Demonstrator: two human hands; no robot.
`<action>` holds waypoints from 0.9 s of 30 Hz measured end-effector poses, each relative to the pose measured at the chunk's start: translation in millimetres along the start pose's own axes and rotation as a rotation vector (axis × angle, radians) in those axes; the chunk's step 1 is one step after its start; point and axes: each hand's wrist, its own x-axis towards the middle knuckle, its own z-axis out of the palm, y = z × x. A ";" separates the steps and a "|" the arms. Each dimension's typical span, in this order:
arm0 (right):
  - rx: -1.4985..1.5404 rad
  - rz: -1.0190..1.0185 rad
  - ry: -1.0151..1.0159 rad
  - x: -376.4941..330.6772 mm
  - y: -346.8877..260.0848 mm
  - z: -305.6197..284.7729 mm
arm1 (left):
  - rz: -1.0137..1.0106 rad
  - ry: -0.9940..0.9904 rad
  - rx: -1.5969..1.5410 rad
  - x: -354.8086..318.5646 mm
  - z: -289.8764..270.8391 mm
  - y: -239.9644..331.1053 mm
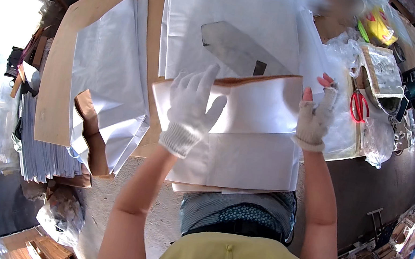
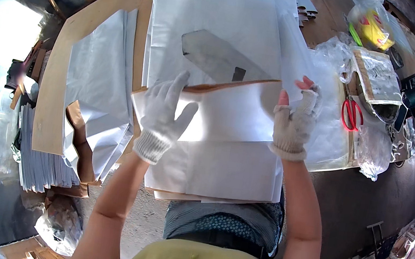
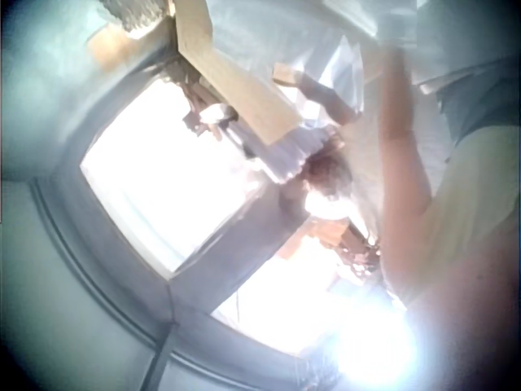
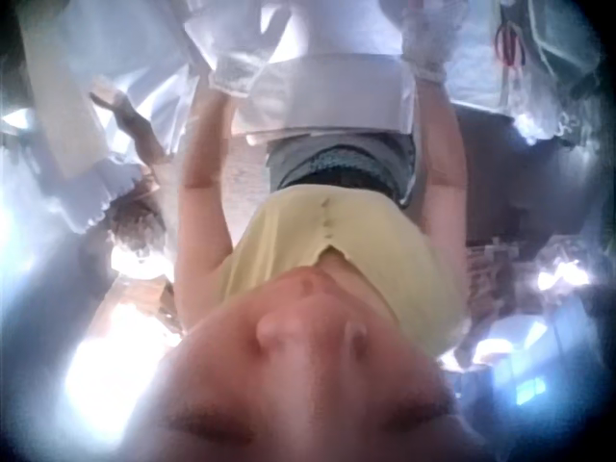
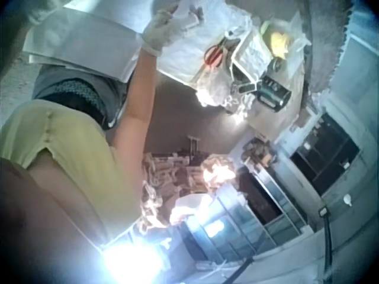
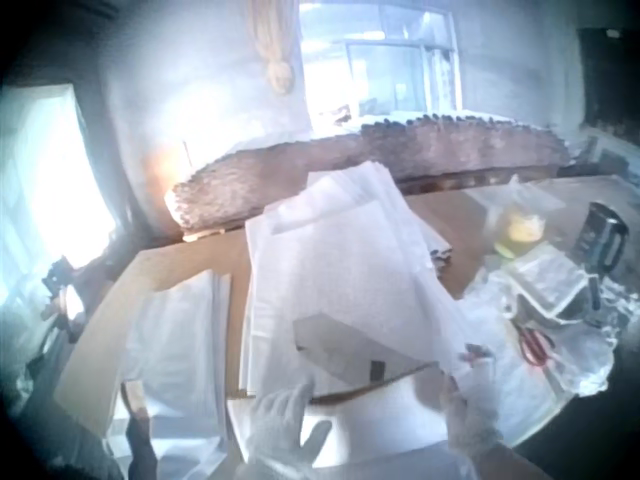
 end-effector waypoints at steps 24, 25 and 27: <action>-0.152 -0.053 -0.630 17.8 -12.0 -58.4 | 0.388 -0.683 0.120 -58.8 17.9 78.1; -0.281 -0.198 -0.619 2.4 16.3 -60.6 | 0.356 -0.668 0.023 -13.8 30.8 94.3; -0.365 -0.149 -0.711 -29.1 33.8 -65.7 | 0.372 -0.770 0.075 14.3 55.4 101.6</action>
